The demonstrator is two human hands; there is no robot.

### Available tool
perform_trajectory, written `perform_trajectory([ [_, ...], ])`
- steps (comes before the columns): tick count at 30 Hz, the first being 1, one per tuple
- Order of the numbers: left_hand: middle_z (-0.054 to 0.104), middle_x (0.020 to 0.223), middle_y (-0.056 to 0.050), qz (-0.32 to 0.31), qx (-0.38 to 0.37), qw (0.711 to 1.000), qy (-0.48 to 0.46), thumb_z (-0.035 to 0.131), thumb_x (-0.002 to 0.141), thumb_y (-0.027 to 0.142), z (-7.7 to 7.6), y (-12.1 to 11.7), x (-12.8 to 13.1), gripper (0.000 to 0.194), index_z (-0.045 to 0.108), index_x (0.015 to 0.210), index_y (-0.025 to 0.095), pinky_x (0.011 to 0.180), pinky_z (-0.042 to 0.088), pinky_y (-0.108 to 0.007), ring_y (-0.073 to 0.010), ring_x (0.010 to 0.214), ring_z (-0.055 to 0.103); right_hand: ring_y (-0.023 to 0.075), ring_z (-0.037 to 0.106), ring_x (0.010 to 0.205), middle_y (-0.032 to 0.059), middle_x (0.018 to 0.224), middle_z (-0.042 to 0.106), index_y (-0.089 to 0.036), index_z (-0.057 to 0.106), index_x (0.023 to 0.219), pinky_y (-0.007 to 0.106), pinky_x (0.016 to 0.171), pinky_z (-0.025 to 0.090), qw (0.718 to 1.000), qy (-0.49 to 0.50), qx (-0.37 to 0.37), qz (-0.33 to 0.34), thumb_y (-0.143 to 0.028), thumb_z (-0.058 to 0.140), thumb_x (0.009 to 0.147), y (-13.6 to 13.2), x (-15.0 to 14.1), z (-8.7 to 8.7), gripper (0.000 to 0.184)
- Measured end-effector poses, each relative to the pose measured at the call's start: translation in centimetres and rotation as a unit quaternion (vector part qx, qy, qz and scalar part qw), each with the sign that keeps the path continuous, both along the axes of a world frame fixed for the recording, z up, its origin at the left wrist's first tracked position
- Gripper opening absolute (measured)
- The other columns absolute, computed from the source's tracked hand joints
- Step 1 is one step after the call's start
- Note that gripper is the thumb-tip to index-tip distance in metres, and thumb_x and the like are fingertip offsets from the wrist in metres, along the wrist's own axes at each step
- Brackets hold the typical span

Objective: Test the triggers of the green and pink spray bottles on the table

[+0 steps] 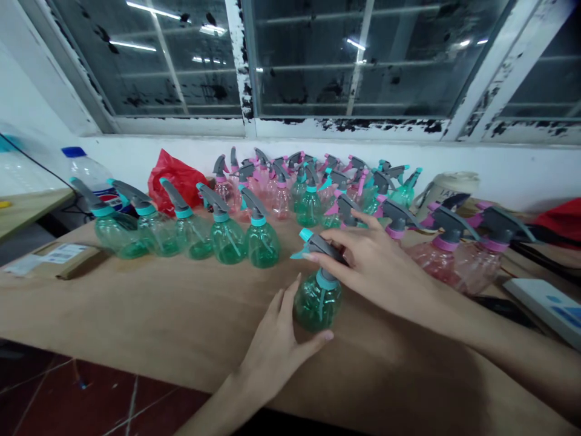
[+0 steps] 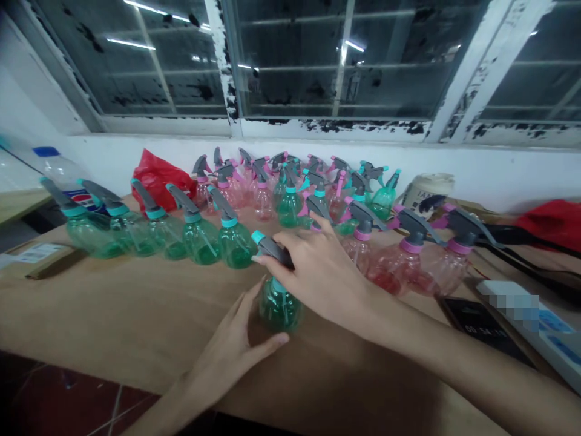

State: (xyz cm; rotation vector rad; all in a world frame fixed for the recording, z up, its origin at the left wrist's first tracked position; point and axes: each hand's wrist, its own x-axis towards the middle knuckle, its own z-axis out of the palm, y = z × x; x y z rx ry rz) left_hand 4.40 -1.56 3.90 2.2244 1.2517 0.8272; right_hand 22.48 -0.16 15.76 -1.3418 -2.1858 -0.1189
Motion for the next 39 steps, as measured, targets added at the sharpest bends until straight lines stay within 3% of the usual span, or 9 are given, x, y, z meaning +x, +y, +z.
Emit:
perform_trajectory([
  [4, 0.047, 0.136, -0.012, 0.0, -0.003, 1.0, -0.009, 0.063, 0.084, 0.042, -0.4, -0.7, 0.9, 0.07, 0.026, 0.142, 0.027, 0.1, 0.04, -0.054, -0.0326, 0.126, 0.046, 0.0231, 0.064, 0.081, 0.0001, 0.072, 0.069, -0.024, 0.069, 0.091, 0.05, 0.098, 0.035, 0.997, 0.064, -0.039, 0.018, -0.053, 0.055, 0.085, -0.7, 1.3, -0.9, 0.033],
  [8, 0.049, 0.134, -0.011, 0.001, -0.006, 1.0, -0.019, 0.063, 0.084, 0.043, -0.4, -1.2, 1.3, 0.068, 0.028, 0.141, 0.027, 0.099, 0.042, -0.054, -0.0322, 0.124, 0.047, 0.0239, 0.063, 0.089, 0.0024, 0.102, 0.069, -0.027, 0.062, 0.109, 0.039, 0.077, 0.051, 0.974, 0.153, -0.148, 0.082, -0.05, 0.067, 0.075, -0.8, 3.0, -2.8, 0.042],
  [12, 0.046, 0.137, -0.011, -0.003, -0.017, 1.0, -0.018, 0.064, 0.084, 0.042, -0.4, -1.4, 1.4, 0.07, 0.027, 0.141, 0.027, 0.101, 0.041, -0.053, -0.0307, 0.125, 0.046, 0.0242, 0.06, 0.107, 0.0053, 0.12, 0.063, -0.025, 0.049, 0.126, 0.039, 0.089, 0.049, 0.936, 0.258, -0.184, 0.155, -0.043, 0.073, 0.071, -0.6, 3.8, -5.4, 0.062],
  [15, 0.045, 0.139, -0.01, -0.015, -0.028, 0.999, -0.014, 0.064, 0.085, 0.042, -0.3, -1.7, 1.6, 0.07, 0.027, 0.142, 0.027, 0.102, 0.04, -0.052, -0.0299, 0.127, 0.044, 0.0229, 0.062, 0.1, 0.0059, 0.113, 0.066, -0.023, 0.052, 0.124, 0.037, 0.086, 0.051, 0.914, 0.323, -0.174, 0.171, -0.039, 0.074, 0.071, -0.6, 3.3, -6.5, 0.059],
  [17, 0.046, 0.139, -0.01, -0.024, -0.032, 0.999, -0.007, 0.064, 0.084, 0.043, -0.2, -2.0, 1.9, 0.072, 0.026, 0.143, 0.026, 0.102, 0.04, -0.052, -0.0305, 0.127, 0.045, 0.0218, 0.064, 0.094, 0.005, 0.106, 0.067, -0.024, 0.056, 0.12, 0.036, 0.081, 0.052, 0.904, 0.348, -0.177, 0.174, -0.037, 0.072, 0.072, -0.6, 2.6, -6.7, 0.052],
  [22, 0.045, 0.139, -0.014, -0.042, -0.009, 0.999, 0.026, 0.062, 0.085, 0.048, -0.4, -2.5, 2.1, 0.073, 0.024, 0.143, 0.026, 0.098, 0.042, -0.055, -0.0344, 0.128, 0.043, 0.0198, 0.064, 0.101, 0.0022, 0.11, 0.068, -0.027, 0.063, 0.112, 0.035, 0.088, 0.05, 0.888, 0.386, -0.165, 0.186, -0.03, 0.063, 0.082, -0.8, 1.5, -6.3, 0.031],
  [29, 0.037, 0.146, -0.017, -0.056, 0.103, 0.982, 0.147, 0.057, 0.086, 0.054, -2.3, -1.6, -0.2, 0.091, -0.002, 0.149, 0.024, 0.1, 0.04, -0.056, -0.0358, 0.131, 0.038, 0.0177, 0.066, 0.096, 0.0011, 0.11, 0.069, -0.029, 0.066, 0.109, 0.034, 0.085, 0.052, 0.904, 0.364, -0.128, 0.184, -0.016, 0.056, 0.082, -0.6, 1.5, -6.3, 0.031],
  [32, 0.033, 0.148, -0.019, -0.049, 0.168, 0.964, 0.198, 0.056, 0.087, 0.055, -2.9, -1.0, -1.4, 0.091, 0.002, 0.15, 0.018, 0.103, 0.036, -0.054, -0.0347, 0.134, 0.033, 0.0184, 0.065, 0.099, 0.0026, 0.106, 0.07, -0.026, 0.066, 0.105, 0.035, 0.089, 0.051, 0.908, 0.357, -0.118, 0.187, -0.015, 0.056, 0.082, -0.5, 1.5, -6.2, 0.028],
  [39, 0.03, 0.15, -0.018, -0.033, 0.206, 0.947, 0.245, 0.051, 0.091, 0.051, -3.4, -0.6, -2.0, 0.075, 0.019, 0.147, 0.011, 0.106, 0.035, -0.049, -0.031, 0.137, 0.029, 0.0155, 0.066, 0.072, 0.0012, 0.091, 0.072, -0.023, 0.066, 0.099, 0.031, 0.07, 0.053, 0.913, 0.351, -0.128, 0.164, -0.023, 0.057, 0.084, -0.2, 1.4, -6.3, 0.017],
])
